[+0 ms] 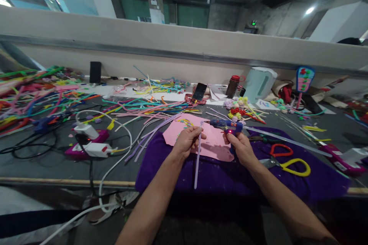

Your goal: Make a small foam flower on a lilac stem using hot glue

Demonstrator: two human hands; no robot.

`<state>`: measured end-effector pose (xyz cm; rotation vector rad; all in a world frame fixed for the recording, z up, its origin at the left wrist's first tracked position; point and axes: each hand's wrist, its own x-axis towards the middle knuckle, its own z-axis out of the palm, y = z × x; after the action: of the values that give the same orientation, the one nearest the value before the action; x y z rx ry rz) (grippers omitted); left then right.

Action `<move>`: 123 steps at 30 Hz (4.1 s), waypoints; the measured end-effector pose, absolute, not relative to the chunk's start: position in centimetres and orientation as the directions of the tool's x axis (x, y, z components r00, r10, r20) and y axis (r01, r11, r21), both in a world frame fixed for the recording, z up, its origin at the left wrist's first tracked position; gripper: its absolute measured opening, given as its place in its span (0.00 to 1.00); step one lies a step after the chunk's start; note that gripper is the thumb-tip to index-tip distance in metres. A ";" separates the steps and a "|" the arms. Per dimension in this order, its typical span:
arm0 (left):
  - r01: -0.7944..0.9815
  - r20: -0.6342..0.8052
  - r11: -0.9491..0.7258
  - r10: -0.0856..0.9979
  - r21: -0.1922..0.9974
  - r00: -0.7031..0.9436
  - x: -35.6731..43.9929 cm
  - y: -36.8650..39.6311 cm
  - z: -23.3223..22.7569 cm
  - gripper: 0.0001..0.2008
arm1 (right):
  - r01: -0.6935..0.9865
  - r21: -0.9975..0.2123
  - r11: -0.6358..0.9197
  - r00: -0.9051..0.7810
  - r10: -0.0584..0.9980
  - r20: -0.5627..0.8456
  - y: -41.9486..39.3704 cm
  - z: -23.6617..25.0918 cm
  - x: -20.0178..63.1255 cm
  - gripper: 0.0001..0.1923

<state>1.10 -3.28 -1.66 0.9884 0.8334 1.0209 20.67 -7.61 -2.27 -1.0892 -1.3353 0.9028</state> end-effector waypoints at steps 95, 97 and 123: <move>-0.229 -0.117 0.192 0.945 0.954 0.304 1.2 -3.3 -1.7 0.13 | 0.453 -0.836 0.310 0.040 0.930 0.366 -7.8 -2.2 21.1 0.17; -0.228 -0.121 0.196 0.944 0.954 0.306 1.2 -3.4 -1.6 0.13 | 0.460 -0.830 0.315 0.025 0.930 0.367 -7.8 -2.2 21.1 0.17; -0.231 -0.136 0.211 0.944 0.950 0.302 1.1 -3.3 -1.6 0.14 | 0.394 -0.871 0.293 0.034 0.943 0.332 -7.8 -2.2 21.1 0.18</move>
<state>1.14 -3.33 -1.56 1.0142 0.8922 0.9884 21.07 -7.82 -2.24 -1.2748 -1.5447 0.6779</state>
